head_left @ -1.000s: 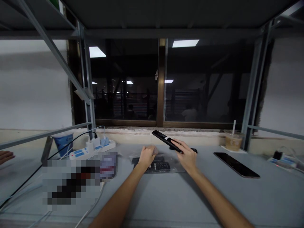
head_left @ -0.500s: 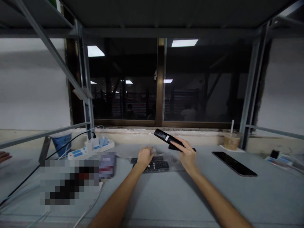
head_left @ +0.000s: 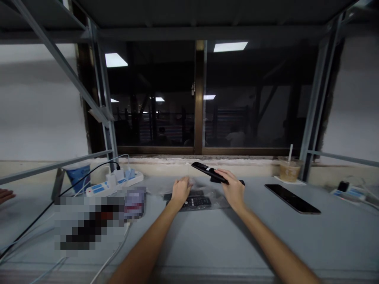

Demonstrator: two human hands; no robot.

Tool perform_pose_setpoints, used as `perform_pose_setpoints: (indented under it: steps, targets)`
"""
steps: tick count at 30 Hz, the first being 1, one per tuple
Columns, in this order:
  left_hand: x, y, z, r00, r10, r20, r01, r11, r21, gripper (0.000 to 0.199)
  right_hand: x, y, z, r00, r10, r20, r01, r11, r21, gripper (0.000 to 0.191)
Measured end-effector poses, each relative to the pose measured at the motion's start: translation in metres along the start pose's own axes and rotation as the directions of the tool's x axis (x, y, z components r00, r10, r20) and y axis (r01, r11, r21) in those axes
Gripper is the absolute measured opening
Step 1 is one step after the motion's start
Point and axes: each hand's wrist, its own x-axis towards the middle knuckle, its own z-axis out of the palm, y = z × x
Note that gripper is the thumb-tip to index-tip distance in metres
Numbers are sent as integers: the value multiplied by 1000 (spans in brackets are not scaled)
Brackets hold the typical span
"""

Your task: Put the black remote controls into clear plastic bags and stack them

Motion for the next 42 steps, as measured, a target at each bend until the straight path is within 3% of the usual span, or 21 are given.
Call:
perform_pose_setpoints:
  steps: [3,6,9,16,19,22,28,32,38,42]
  targets:
    - [0,0,1,1000,12,-23,-12,1000,-6,11,2,-3,0,990,142,12,-142,990,-25,34]
    - [0,0,1,999,12,-44,-13,1000,-9,9,4,-6,0,945,327,10,-326,944,-46,35]
    - [0,1,1,998,17,-62,-18,1000,-19,8,7,-5,1,898,440,-4,-437,894,98,37]
    - [1,0,4,989,23,-143,-35,996,-77,15,12,5,8,768,640,31,-535,614,580,49]
    - [1,-1,7,981,34,-190,-52,994,-95,16,13,4,8,692,717,83,-579,483,657,46]
    - [1,-1,7,971,43,-237,-61,996,-71,16,13,2,6,644,757,109,-601,412,685,39]
    - [-1,0,6,954,82,-288,-84,996,4,17,13,4,6,645,759,91,-568,396,721,37]
    - [-3,1,4,963,91,-255,-88,996,24,24,12,5,6,649,755,93,-591,423,687,35]
    - [-4,3,2,971,138,-198,-140,990,4,29,11,5,6,699,708,101,-592,495,636,36]
    - [-5,4,1,970,179,-165,-181,983,4,22,9,2,7,735,654,181,-604,510,612,35]
